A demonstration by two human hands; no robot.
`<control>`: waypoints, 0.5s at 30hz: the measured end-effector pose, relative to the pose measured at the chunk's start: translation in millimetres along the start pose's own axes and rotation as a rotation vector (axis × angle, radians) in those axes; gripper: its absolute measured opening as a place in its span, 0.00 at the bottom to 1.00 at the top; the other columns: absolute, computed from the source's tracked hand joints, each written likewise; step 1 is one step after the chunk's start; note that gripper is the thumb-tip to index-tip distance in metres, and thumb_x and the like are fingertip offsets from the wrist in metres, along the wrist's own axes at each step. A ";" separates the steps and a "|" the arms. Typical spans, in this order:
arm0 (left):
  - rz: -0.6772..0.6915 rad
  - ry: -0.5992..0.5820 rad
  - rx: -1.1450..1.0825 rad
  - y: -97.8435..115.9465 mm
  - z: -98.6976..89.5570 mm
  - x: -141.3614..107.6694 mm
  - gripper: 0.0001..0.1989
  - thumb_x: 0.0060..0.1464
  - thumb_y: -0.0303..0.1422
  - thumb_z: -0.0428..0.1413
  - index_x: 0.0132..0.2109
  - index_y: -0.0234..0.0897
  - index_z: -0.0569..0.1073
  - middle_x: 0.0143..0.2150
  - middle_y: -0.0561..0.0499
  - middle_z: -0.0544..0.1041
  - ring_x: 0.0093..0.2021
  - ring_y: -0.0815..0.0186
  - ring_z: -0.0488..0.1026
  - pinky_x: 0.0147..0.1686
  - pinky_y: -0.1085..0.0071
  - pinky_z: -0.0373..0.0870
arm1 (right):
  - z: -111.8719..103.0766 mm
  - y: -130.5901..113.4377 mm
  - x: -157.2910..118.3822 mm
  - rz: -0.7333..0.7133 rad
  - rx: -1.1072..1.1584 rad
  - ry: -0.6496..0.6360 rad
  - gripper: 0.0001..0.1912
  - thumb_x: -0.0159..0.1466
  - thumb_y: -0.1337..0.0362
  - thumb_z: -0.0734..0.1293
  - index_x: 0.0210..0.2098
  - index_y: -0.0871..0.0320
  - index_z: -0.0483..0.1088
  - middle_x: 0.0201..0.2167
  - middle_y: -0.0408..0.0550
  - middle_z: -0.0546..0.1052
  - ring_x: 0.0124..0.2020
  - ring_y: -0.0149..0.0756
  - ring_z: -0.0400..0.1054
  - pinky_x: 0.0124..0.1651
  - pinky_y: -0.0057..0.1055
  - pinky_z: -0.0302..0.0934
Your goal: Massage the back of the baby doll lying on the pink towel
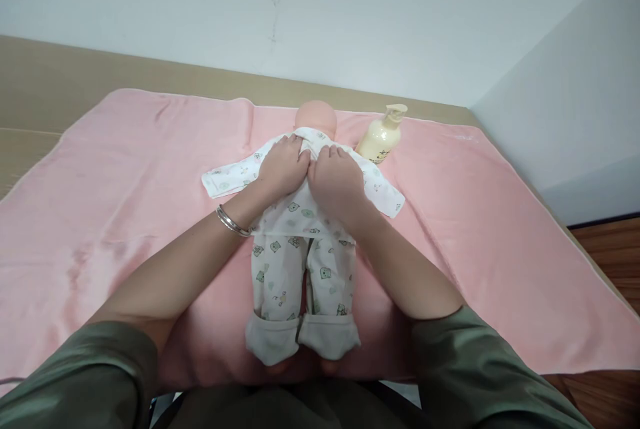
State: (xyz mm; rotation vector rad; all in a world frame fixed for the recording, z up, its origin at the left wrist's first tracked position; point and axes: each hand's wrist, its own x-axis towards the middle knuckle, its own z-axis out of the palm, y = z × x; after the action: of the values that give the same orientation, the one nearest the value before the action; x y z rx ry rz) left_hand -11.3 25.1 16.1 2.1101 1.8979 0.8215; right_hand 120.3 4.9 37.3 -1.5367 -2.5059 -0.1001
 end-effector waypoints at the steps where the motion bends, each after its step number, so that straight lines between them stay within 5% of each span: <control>1: 0.004 0.006 -0.001 -2.7 0.7 1.7 0.21 0.63 0.32 0.41 0.51 0.28 0.75 0.55 0.31 0.78 0.58 0.42 0.73 0.63 0.43 0.68 | -0.1 -5.8 -6.0 -0.023 -0.049 -0.008 0.26 0.72 0.69 0.52 0.61 0.82 0.66 0.57 0.77 0.74 0.62 0.64 0.68 0.66 0.52 0.61; 6: -0.009 0.090 -0.051 -9.6 10.5 1.6 0.24 0.63 0.36 0.42 0.56 0.27 0.74 0.57 0.32 0.77 0.59 0.45 0.72 0.65 0.47 0.67 | 6.9 0.6 -2.5 -0.100 0.048 0.014 0.27 0.71 0.70 0.52 0.64 0.78 0.66 0.60 0.72 0.74 0.65 0.59 0.66 0.71 0.51 0.58; 11: -0.047 0.121 -0.105 -11.4 18.0 0.5 0.30 0.63 0.38 0.43 0.64 0.23 0.70 0.65 0.33 0.73 0.66 0.46 0.68 0.71 0.50 0.61 | 15.0 26.4 25.4 0.103 0.314 0.031 0.31 0.73 0.58 0.53 0.66 0.76 0.63 0.67 0.70 0.68 0.71 0.58 0.59 0.73 0.54 0.56; 15: -0.051 0.154 -0.129 -13.6 19.8 0.9 0.28 0.62 0.39 0.45 0.63 0.28 0.72 0.64 0.36 0.75 0.66 0.48 0.69 0.71 0.51 0.61 | 19.7 27.9 28.9 0.122 0.334 0.038 0.32 0.73 0.58 0.53 0.66 0.78 0.63 0.68 0.72 0.66 0.73 0.59 0.57 0.74 0.55 0.54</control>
State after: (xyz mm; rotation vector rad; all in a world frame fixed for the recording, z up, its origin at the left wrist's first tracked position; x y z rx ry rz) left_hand -12.8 32.6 -6.8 1.9664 1.9064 1.0920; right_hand 129.7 46.0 22.6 -1.5234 -2.2501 0.2897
